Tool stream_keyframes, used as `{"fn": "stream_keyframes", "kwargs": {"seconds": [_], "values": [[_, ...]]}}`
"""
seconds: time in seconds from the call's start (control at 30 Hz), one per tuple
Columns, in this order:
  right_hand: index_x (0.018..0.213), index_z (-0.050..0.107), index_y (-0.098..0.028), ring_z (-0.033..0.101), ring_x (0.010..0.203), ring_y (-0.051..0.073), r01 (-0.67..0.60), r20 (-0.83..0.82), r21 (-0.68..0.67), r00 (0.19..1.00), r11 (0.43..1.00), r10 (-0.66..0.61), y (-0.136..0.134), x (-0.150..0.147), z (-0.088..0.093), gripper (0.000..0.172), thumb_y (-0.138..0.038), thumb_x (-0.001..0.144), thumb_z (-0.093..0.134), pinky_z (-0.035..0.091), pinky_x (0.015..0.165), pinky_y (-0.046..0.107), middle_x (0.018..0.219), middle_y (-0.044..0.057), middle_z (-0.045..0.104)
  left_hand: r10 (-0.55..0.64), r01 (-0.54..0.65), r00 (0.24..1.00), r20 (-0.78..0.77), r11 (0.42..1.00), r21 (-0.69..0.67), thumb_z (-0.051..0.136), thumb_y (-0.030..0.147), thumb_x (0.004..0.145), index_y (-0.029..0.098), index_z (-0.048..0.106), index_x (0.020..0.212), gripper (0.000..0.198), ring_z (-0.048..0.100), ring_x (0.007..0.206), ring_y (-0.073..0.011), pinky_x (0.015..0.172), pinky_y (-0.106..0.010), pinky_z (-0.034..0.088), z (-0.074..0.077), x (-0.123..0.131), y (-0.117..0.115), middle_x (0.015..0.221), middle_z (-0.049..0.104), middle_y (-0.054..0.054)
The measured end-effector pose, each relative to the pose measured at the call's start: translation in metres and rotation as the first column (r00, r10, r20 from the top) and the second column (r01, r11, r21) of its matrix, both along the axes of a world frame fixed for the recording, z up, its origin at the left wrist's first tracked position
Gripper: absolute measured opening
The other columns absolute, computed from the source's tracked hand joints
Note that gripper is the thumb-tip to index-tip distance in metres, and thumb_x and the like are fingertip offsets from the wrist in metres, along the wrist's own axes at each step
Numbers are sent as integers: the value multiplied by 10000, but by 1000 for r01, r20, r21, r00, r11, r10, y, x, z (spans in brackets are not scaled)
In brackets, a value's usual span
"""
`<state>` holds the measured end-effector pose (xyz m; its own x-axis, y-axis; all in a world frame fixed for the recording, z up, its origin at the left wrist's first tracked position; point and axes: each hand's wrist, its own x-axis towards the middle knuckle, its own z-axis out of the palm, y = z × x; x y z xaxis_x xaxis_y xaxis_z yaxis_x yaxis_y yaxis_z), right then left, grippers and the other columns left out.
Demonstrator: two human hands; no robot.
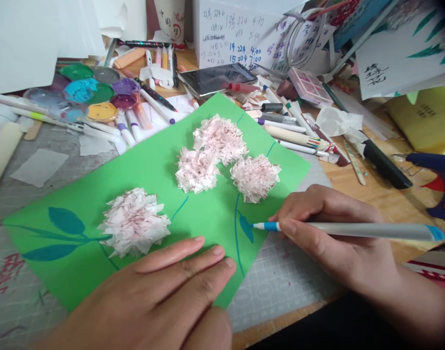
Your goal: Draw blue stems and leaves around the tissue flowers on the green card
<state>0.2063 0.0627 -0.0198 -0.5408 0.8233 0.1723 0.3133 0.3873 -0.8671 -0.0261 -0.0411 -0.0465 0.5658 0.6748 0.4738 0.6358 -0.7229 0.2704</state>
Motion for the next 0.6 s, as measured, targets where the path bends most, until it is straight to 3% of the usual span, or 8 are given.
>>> {"fn": "stream_keyframes", "kwargs": {"seconds": [0.17,0.33,0.5,0.6], "values": [[724,584,-197,581,534,116,26,27,13,999,1000,-26,1,-4,1,139,-176,830,672,439,461,235,622,-10,632,25,-24,999,39,1000,-3,418,148,911,216,531,676,269,613,1133,-127,1147,-310,353,-1,2,2,1120,704,9],[731,589,-198,590,545,117,41,24,21,999,999,-42,0,-5,1,133,-171,820,684,455,478,235,646,-7,660,28,-28,999,22,1000,7,450,169,893,211,596,747,211,629,1116,-141,1141,-324,369,0,0,-1,1125,707,5],[723,589,-194,597,565,120,37,52,48,998,998,-39,0,-5,0,140,-191,827,682,453,483,237,665,3,665,41,-38,997,71,999,-39,451,179,908,209,536,630,293,614,1151,-146,1126,-327,382,-3,-1,-1,1163,695,15],[719,577,-196,587,551,118,8,59,61,998,998,-11,0,-3,1,146,-183,839,659,452,479,247,658,-1,644,43,-41,997,69,999,-30,435,159,914,207,627,748,259,633,1124,-146,1120,-328,391,-3,-1,-2,1142,707,22]]}}
